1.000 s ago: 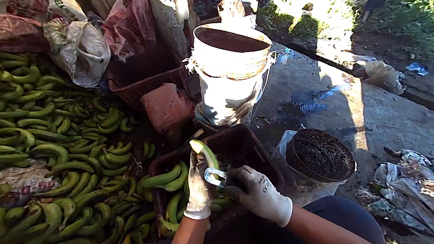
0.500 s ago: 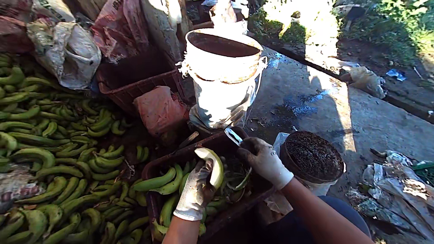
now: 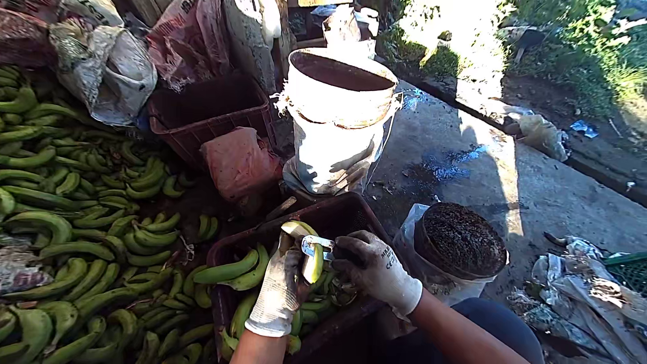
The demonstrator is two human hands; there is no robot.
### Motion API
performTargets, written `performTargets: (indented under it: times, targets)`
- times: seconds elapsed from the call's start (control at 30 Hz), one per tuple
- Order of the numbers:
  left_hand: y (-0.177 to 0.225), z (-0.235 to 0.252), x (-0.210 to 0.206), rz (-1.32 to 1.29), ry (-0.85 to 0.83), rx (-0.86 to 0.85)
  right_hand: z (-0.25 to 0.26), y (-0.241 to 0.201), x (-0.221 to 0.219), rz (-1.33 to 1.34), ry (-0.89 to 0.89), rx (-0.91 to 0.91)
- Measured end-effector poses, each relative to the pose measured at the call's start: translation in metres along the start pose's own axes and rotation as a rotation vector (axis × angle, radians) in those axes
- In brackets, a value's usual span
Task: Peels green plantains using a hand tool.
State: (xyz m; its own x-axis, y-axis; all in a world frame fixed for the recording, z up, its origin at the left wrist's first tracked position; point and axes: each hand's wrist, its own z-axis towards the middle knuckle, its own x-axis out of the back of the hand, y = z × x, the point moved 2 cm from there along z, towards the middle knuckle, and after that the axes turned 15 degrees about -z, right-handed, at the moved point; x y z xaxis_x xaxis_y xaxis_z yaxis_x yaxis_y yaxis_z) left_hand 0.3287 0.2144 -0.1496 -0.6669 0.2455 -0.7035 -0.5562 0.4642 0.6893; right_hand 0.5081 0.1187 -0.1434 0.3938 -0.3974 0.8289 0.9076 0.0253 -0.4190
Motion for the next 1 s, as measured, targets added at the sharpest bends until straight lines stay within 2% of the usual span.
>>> performTargets:
  times: [0.1,0.2,0.27,0.33,0.4,0.53,0.67,0.8,1.0]
  targets:
    - [0.002,-0.004,-0.004,0.014,-0.193,0.201,0.012,0.016,0.011,0.086,-0.09,-0.027]
    - [0.005,-0.011,-0.014,0.165,-0.307,0.308,0.031,0.04,0.017,0.083,-0.33,-0.102]
    - [0.002,-0.01,-0.018,0.227,-0.312,0.36,0.041,0.061,0.015,-0.014,-0.461,-0.239]
    - [-0.002,-0.006,-0.015,0.197,-0.263,0.337,0.042,0.075,0.016,-0.07,-0.403,-0.377]
    - [-0.004,-0.001,-0.009,0.157,-0.202,0.239,0.04,0.072,0.025,-0.067,-0.266,-0.415]
    - [-0.014,0.012,0.004,-0.199,0.01,0.104,0.021,0.038,0.024,-0.032,-0.083,-0.217]
    - [-0.011,0.015,0.002,-0.513,0.112,0.071,-0.003,0.013,0.003,-0.031,0.022,-0.038]
    - [-0.006,0.013,0.002,-0.532,0.124,0.072,-0.006,-0.001,-0.009,-0.062,0.061,0.075]
    - [0.001,0.008,-0.005,-0.452,0.172,0.183,-0.001,-0.002,-0.003,-0.065,0.09,0.173]
